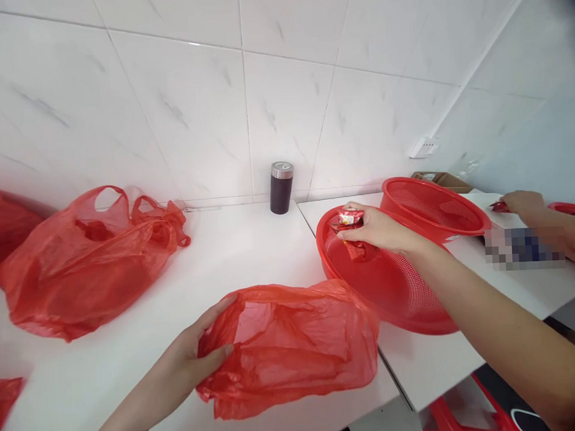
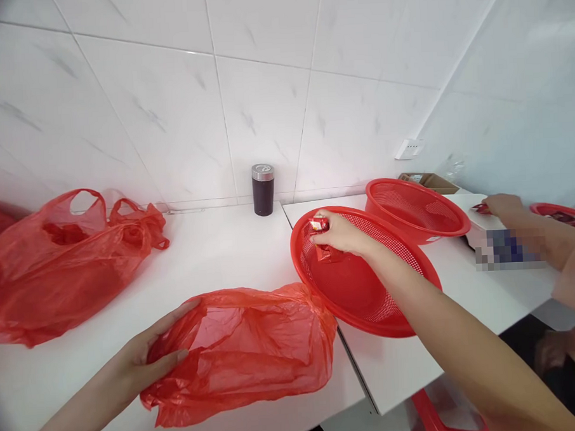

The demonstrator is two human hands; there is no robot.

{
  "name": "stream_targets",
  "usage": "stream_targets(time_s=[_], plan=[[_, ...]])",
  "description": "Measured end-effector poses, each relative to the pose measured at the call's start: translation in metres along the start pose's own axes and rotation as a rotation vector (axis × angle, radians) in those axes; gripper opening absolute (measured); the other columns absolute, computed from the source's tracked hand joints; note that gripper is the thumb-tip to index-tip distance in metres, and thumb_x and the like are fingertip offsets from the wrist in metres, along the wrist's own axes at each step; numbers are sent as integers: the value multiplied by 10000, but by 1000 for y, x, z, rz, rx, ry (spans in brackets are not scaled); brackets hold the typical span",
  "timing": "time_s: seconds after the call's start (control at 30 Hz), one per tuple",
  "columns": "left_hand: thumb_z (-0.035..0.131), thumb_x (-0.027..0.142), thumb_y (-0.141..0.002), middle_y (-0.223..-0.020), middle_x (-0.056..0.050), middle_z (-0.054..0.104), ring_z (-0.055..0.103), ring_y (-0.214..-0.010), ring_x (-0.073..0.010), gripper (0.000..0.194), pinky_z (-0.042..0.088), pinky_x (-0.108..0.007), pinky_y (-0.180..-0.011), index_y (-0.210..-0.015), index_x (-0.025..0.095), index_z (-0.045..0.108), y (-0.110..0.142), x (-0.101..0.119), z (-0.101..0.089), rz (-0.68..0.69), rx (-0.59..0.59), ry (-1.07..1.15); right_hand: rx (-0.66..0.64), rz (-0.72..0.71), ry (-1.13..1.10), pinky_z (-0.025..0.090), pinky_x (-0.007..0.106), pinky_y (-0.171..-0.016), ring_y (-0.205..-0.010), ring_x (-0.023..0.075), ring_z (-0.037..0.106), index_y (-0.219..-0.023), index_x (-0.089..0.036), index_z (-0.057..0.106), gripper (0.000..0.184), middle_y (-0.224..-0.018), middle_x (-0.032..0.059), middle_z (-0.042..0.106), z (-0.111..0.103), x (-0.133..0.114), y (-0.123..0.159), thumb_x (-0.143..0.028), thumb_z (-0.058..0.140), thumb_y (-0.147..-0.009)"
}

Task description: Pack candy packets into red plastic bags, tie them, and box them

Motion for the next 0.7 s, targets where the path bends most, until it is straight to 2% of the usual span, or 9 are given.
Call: stream_targets(time_s=[0.03, 0.1, 0.2, 0.3, 0.37, 0.47, 0.57, 0.63, 0.7], plan=[[533, 387, -900, -1519, -22, 391, 521, -1249, -259, 671, 491, -353, -981, -1491, 347, 219, -1, 1, 2, -1, -8, 0, -38, -95, -73, 467, 204, -573, -659, 114, 613, -914, -222, 534, 217, -760, -42, 618, -1, -26, 13, -254, 680, -757], [542, 356, -896, -1535, -21, 360, 501, -1266, -270, 675, 501, -348, -963, -1490, 349, 221, -5, 4, 6, 4, -22, -5, -195, -220, -179, 468, 209, -538, -627, 115, 612, -930, -242, 523, 203, -744, -49, 610, 15, -71, 44, -289, 657, -786], [531, 301, -894, -1542, -16, 346, 466, -1301, -275, 690, 492, -356, -979, -1498, 345, 201, -13, 13, 16, 32, -74, 18, -447, -406, -114, 495, 234, -523, -607, 127, 625, -999, -285, 548, 190, -770, -42, 630, 71, -116, 87, -263, 612, -821], [505, 221, -876, -1519, -29, 389, 506, -1267, -274, 747, 510, -371, -956, -1513, 340, 136, -17, 22, 21, 58, -128, 14, -409, -670, 219, 527, 241, -653, -828, 147, 644, -1053, -321, 610, 297, -990, -14, 643, 119, -129, 105, -154, 620, -807], [486, 190, -865, -1520, -25, 388, 510, -1264, -268, 740, 526, -359, -927, -1507, 357, 156, -16, 26, 16, 84, -116, -69, -316, -777, 446, 526, 253, -736, -983, 169, 615, -1144, -340, 608, 412, -1116, -3, 624, 134, -126, 104, -119, 638, -798], [457, 197, -876, -1575, -7, 264, 551, -1218, -255, 619, 560, -321, -840, -1444, 401, 321, -7, 31, -7, 136, -5, -384, -168, -809, 624, 509, 302, -867, -1095, 207, 564, -1225, -324, 590, 442, -1260, 30, 574, 121, -118, 96, -196, 676, -811], [419, 250, -913, -1598, -31, 169, 658, -1010, -235, 448, 577, -336, -714, -1329, 394, 503, 11, 44, -28, 205, 211, -841, -84, -729, 732, 480, 384, -935, -1124, 260, 536, -1158, -276, 637, 343, -1308, 80, 531, 94, -108, 93, -277, 685, -819], [424, 263, -919, -1571, -38, 255, 620, -1072, -276, 381, 556, -393, -771, -1247, 371, 586, 23, 63, -20, 361, 281, -1099, -104, -631, 833, 500, 410, -855, -1049, 278, 572, -1119, -251, 651, 312, -1201, 98, 585, 86, -94, 95, -290, 687, -811], [440, 187, -901, -1506, -16, 397, 510, -1223, -302, 391, 497, -432, -895, -1201, 362, 619, 29, 74, 7, 553, 191, -1282, -151, -545, 914, 507, 368, -708, -886, 259, 625, -1122, -231, 641, 336, -997, 82, 648, 88, -77, 102, -288, 691, -795]])
Point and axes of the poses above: each hand's wrist, its own y-axis away from the middle knuckle, its own z-axis out of the palm, x = y × z, the point moved 9 cm from there along -y, towards the middle knuckle
